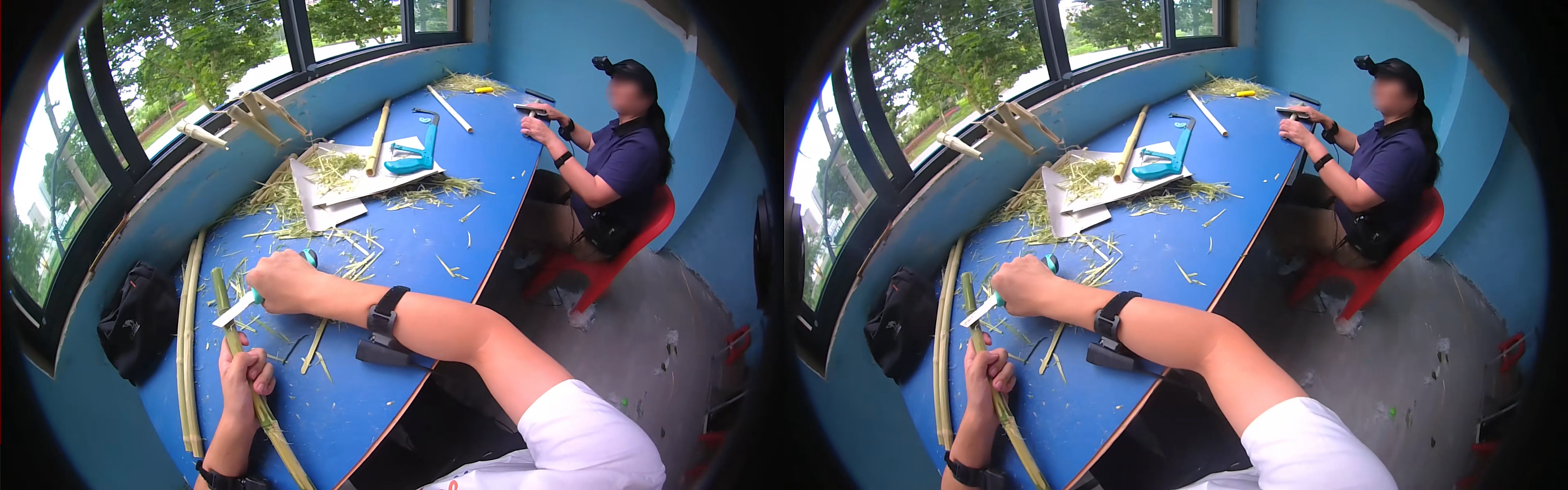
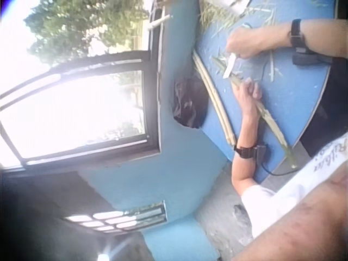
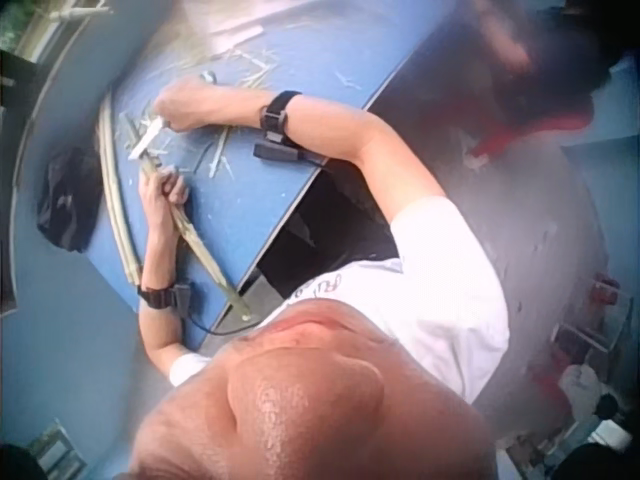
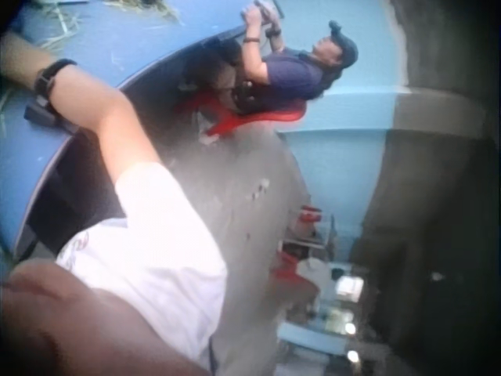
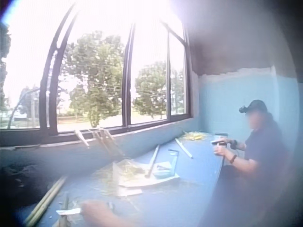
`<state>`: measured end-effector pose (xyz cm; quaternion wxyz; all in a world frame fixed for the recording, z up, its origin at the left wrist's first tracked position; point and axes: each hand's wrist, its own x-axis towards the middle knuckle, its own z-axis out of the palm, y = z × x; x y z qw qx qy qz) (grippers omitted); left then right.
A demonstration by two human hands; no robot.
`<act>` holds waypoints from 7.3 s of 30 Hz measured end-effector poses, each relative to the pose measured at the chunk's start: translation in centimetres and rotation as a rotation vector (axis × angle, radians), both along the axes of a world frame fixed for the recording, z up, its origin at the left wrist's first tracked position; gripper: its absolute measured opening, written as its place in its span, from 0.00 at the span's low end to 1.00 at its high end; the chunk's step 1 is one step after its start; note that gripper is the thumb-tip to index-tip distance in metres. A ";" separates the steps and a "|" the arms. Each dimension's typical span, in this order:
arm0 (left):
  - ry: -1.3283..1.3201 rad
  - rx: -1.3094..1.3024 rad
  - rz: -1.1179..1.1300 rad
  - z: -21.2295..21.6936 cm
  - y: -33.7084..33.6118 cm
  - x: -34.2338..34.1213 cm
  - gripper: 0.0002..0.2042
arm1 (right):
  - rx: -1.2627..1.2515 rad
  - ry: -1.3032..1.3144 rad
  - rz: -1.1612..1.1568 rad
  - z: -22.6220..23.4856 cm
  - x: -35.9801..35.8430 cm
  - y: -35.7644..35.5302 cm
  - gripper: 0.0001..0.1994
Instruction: The recorder uses a tool to strip and clean sections of a bamboo stalk on a table.
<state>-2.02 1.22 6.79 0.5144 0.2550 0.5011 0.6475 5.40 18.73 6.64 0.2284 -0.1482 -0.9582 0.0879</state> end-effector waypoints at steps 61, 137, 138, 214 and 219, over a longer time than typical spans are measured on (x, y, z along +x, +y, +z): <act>0.349 -0.102 -0.372 1.5 -0.4 5.8 0.10 | -0.027 0.016 -0.337 0.9 2.3 5.3 0.08; -0.139 0.179 0.039 -0.2 1.4 0.7 0.11 | -0.252 0.079 0.231 1.8 3.9 2.6 0.19; -0.170 0.194 0.016 -0.2 1.4 0.6 0.10 | -0.196 0.096 0.272 1.7 3.8 2.5 0.20; -0.119 0.041 -0.095 1.6 1.4 2.4 0.10 | -0.349 -0.136 0.202 4.5 5.0 3.1 0.25; -0.090 -0.004 -0.072 2.5 1.3 2.6 0.09 | -0.263 -0.028 0.156 4.1 4.5 3.1 0.26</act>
